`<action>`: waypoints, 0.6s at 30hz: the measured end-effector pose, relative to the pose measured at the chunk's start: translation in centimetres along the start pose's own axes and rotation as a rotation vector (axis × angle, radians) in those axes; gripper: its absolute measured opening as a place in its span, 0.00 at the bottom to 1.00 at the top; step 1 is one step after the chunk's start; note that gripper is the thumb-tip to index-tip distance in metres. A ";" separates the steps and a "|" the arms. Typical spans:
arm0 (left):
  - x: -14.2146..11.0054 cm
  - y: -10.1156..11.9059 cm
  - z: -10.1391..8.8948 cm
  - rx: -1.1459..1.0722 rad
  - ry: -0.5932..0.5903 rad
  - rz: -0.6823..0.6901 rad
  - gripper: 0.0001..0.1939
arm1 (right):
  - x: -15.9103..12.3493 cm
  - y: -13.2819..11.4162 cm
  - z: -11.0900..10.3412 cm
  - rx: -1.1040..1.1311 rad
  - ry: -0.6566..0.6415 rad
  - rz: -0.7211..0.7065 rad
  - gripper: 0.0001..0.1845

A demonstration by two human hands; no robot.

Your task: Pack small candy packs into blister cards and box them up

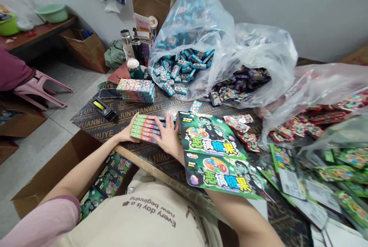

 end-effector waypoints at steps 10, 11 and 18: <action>0.2 0.0 0.3 0.000 0.119 -0.063 0.66 | 3.8 -1.8 -0.2 -0.142 -0.201 -0.179 0.61; 0.1 0.3 0.3 0.013 0.141 -0.077 0.66 | 3.9 -2.2 -0.2 -0.136 -0.205 -0.177 0.61; -4.0 6.5 -1.3 0.200 0.070 -0.134 0.64 | 0.9 -4.1 -2.0 0.237 -0.266 -0.166 0.61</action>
Point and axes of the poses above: each hand's wrist, its own x-axis towards the middle knuckle, its own z-axis out of the palm, y = z × x, the point moved 1 cm from there along x, towards the middle knuckle, and after that the axes turned 11 degrees about x, right-handed, at the moved point
